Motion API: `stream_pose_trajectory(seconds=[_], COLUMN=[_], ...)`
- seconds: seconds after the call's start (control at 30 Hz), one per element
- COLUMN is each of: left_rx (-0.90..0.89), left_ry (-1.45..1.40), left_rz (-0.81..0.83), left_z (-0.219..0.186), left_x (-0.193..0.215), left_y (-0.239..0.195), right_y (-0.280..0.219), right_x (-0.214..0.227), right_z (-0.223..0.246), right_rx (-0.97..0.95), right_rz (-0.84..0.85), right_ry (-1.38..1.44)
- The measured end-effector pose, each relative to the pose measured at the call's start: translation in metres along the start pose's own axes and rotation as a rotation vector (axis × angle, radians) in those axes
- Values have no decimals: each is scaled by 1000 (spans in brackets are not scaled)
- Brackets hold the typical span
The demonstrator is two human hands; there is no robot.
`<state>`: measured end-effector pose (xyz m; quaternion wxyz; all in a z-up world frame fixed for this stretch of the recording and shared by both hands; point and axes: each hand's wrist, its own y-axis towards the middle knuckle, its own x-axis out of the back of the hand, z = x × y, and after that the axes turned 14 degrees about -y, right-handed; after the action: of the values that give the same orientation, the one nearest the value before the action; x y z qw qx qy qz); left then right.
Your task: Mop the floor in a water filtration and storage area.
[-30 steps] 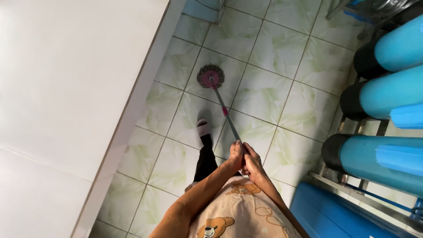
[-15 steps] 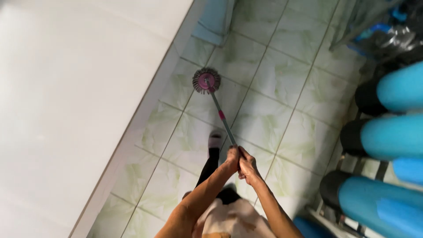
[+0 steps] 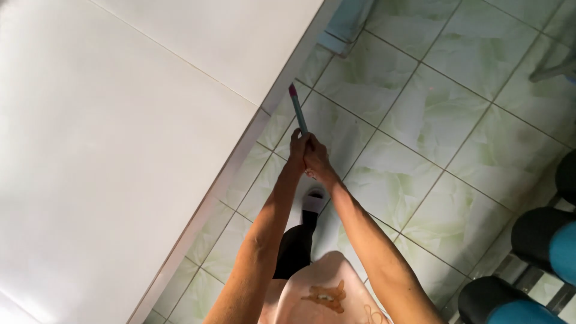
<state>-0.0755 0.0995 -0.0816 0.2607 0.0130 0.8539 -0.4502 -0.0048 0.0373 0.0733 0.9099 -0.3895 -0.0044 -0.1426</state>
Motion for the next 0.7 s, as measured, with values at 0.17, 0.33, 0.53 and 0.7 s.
stream_pose_trajectory(seconds=[0.17, 0.33, 0.53, 0.7], left_rx=[-157, -128, -144, -99], left_ry=[90, -93, -131, -154], left_rz=[139, 106, -103, -240], left_z=[16, 71, 120, 129], left_x=[49, 103, 205, 234], left_y=[2, -79, -179, -297], right_y=[-25, -79, -95, -187], right_x=[-21, -38, -112, -139], right_z=[-5, -85, -283, -325], right_rx=[-40, 28, 749, 313], right_rz=[-12, 25, 13, 58], right_ry=[-82, -172, -192, -22])
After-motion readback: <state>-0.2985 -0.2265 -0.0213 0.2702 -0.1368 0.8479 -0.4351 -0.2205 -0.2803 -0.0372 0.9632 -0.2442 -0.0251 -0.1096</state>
